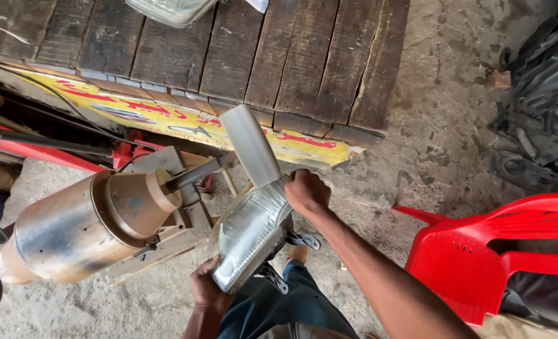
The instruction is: The person holds a car headlight against a rotating polishing wheel, moving it across the surface to polish the lens. The person rotates the headlight to cover different areas while maintaining contact with the wheel.
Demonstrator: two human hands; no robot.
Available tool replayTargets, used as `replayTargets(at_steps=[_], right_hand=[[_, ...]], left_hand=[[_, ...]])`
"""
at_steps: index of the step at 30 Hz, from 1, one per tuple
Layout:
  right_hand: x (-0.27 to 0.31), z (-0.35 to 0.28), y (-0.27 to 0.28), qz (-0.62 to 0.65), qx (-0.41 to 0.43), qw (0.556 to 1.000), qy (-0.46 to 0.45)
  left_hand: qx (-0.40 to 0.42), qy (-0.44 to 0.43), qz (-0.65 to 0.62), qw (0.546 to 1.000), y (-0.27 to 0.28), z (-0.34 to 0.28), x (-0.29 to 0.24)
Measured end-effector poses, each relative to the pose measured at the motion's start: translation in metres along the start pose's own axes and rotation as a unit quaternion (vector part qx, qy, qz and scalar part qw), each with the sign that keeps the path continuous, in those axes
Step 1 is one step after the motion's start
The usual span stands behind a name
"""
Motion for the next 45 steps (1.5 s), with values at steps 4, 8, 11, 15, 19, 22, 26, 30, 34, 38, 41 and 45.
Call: replayTargets(at_steps=[4, 8, 11, 15, 19, 22, 26, 30, 34, 38, 41, 45], right_hand=[[-0.006, -0.003, -0.005, 0.012, -0.038, 0.999, 0.025], [-0.002, -0.001, -0.006, -0.024, -0.040, 0.997, 0.064], [0.005, -0.006, -0.007, -0.045, -0.043, 0.995, 0.083], [-0.005, 0.004, -0.006, -0.032, -0.038, 0.996, 0.078], [-0.008, 0.009, 0.013, -0.039, -0.031, 0.999, 0.014], [-0.009, -0.001, 0.035, 0.009, -0.037, 0.998, -0.040], [-0.048, 0.011, 0.049, 0.080, -0.081, 0.991, -0.070], [-0.100, 0.030, 0.051, 0.153, -0.134, 0.976, -0.083], [-0.126, 0.043, 0.057, 0.201, -0.161, 0.962, -0.085], [-0.152, 0.085, 0.043, 0.196, -0.159, 0.963, -0.092], [-0.123, 0.079, 0.041, 0.157, -0.132, 0.975, -0.090], [-0.026, 0.009, 0.044, 0.151, -0.019, 0.984, -0.096]], left_hand=[[-0.047, 0.010, 0.007, 0.999, 0.010, -0.002, 0.010], [-0.027, 0.023, 0.002, 0.999, 0.004, -0.003, 0.018], [-0.030, 0.040, -0.041, 0.998, 0.018, 0.006, 0.037], [-0.024, 0.037, -0.045, 0.998, 0.002, 0.000, 0.031], [-0.057, 0.050, 0.013, 0.997, -0.025, -0.004, 0.005], [-0.012, 0.045, 0.019, 0.999, -0.051, 0.000, -0.017], [0.040, 0.000, 0.117, 0.992, -0.078, 0.017, -0.040], [0.018, -0.021, 0.141, 0.990, -0.100, 0.026, -0.051], [0.030, -0.031, 0.167, 0.985, -0.132, 0.012, -0.066], [0.032, -0.036, 0.161, 0.986, -0.116, 0.028, -0.061], [0.008, -0.036, 0.139, 0.990, -0.091, 0.029, -0.049], [-0.003, -0.028, 0.134, 0.991, -0.085, -0.016, -0.060]])
Point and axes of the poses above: each hand's wrist, its own z-axis towards the middle knuckle, its own y-axis out of the back of the hand, x = y × z, the point moved 4 cm from there along z, towards the middle knuckle, and after that the axes turned 11 degrees about z, right-handed, at the moved point
